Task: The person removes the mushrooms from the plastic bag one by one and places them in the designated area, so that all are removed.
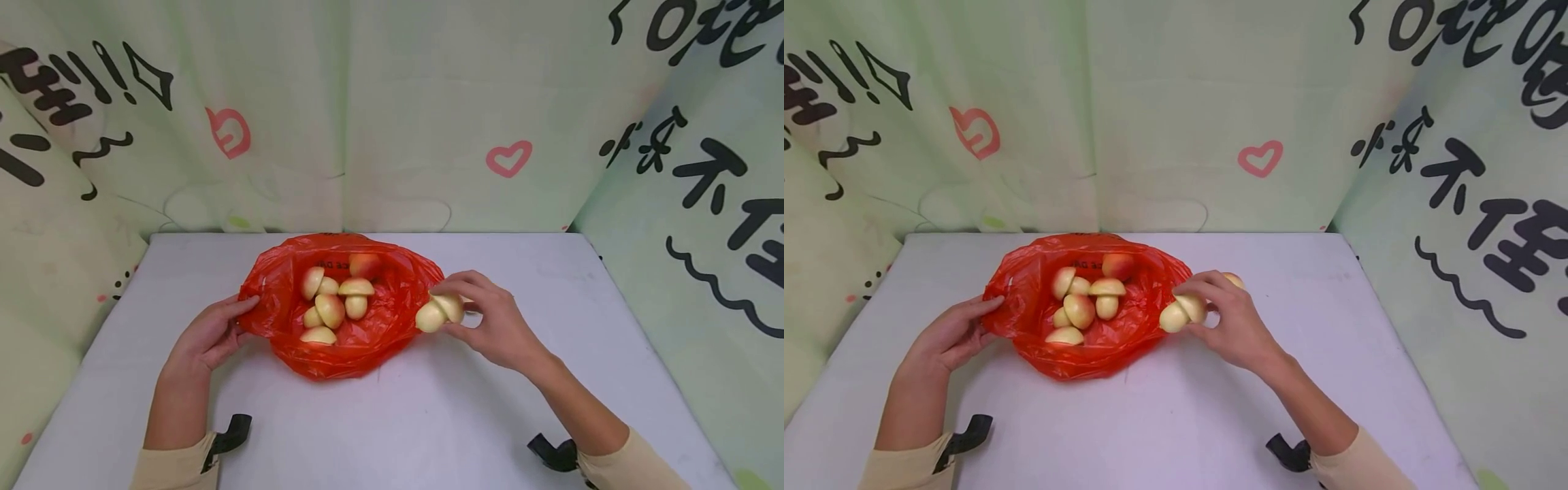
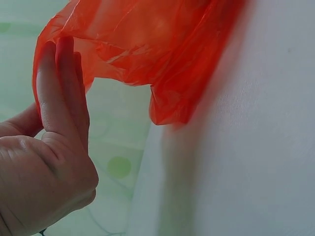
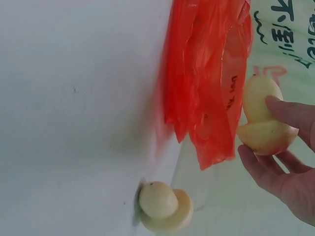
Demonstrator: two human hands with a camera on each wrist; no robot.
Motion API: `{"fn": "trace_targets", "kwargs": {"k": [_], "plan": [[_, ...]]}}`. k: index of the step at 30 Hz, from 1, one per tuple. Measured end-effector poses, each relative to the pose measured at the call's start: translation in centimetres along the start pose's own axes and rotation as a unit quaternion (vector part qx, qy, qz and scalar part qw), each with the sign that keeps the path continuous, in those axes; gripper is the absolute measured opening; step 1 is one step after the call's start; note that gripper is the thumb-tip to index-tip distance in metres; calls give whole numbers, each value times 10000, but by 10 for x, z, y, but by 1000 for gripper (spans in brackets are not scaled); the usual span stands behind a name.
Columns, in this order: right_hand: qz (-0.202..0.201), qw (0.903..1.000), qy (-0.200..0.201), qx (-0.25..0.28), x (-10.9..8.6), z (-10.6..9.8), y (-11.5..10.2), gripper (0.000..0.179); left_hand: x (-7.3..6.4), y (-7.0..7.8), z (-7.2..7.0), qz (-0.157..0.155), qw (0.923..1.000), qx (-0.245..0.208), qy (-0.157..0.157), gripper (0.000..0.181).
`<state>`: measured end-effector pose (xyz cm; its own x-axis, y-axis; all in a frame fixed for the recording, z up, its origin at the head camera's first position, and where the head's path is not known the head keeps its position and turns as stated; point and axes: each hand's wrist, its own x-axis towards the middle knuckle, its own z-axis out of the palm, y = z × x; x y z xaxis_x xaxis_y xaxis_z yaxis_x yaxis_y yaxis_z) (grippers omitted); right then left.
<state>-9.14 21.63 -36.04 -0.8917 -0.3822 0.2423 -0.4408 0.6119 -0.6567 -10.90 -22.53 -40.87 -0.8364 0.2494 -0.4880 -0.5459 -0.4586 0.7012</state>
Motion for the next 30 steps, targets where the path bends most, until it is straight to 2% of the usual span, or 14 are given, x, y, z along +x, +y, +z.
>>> {"fn": "trace_targets", "kwargs": {"k": [12, 24, 30], "plan": [[205, 9992, 245, -238, -13, -16, 24, 56, -2, 1, 0, 82, 9999, 91, 8, 42], [495, 9979, 256, -343, -24, -15, 42, 53, 0, 0, 0, 74, 9998, 151, 75, 36], [657, 9968, 224, -397, -27, -13, 50, 52, -1, 0, 0, 85, 9998, 156, 40, 44]]}}
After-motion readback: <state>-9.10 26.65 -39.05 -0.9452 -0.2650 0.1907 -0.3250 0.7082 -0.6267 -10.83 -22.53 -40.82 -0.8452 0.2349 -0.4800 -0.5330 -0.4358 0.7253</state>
